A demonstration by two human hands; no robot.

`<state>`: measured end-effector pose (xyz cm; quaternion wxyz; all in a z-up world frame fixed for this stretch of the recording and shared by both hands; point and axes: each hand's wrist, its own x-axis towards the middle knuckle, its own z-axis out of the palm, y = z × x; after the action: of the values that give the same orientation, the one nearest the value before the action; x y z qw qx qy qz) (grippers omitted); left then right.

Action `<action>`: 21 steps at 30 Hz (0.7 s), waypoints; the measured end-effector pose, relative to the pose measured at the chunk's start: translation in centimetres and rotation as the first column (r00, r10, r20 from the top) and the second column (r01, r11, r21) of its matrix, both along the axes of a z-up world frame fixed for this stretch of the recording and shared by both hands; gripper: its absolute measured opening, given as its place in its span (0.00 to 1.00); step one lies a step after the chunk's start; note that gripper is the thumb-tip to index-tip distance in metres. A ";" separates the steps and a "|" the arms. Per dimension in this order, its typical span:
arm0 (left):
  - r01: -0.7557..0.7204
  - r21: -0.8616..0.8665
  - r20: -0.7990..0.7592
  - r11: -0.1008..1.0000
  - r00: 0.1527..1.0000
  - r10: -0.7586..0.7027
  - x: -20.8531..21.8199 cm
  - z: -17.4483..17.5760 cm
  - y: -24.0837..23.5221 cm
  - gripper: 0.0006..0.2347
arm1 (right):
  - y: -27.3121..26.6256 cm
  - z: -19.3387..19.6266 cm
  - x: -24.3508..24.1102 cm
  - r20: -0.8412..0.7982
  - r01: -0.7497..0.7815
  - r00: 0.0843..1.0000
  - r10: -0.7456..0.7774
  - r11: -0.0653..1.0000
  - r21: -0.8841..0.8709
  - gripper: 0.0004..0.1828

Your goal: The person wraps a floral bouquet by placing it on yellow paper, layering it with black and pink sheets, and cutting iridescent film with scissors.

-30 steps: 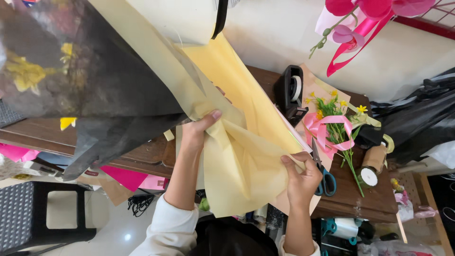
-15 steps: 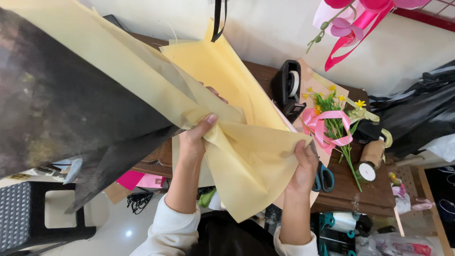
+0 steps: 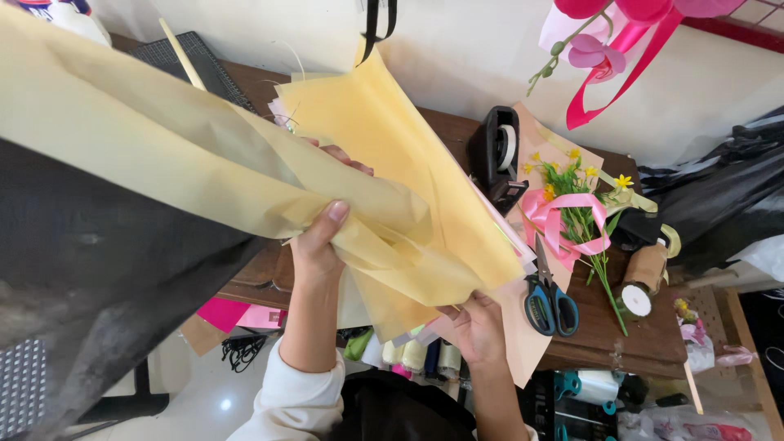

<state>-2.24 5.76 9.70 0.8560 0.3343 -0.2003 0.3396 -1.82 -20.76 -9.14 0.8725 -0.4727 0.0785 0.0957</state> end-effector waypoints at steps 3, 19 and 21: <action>-0.036 0.013 0.027 0.999 0.999 0.035 0.9 -1.1 0.2 0.26 | 1.4 2.0 -0.6 -0.067 -0.065 0.996 0.059 0.993 -0.098 0.16; -0.007 0.019 -0.018 1.000 1.000 0.007 0.6 -0.4 2.1 0.26 | 2.6 6.5 -2.4 0.425 0.121 0.896 0.128 0.851 -0.511 0.08; 0.020 0.004 0.039 1.000 0.999 -0.020 0.5 0.2 2.5 0.26 | 2.4 5.5 -1.3 -0.263 -0.033 0.964 0.023 0.999 -0.032 0.09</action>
<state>-1.79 8.28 9.91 0.8549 0.3271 -0.2207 0.3369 -3.13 -18.31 -3.68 0.8443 -0.4726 0.1885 0.1684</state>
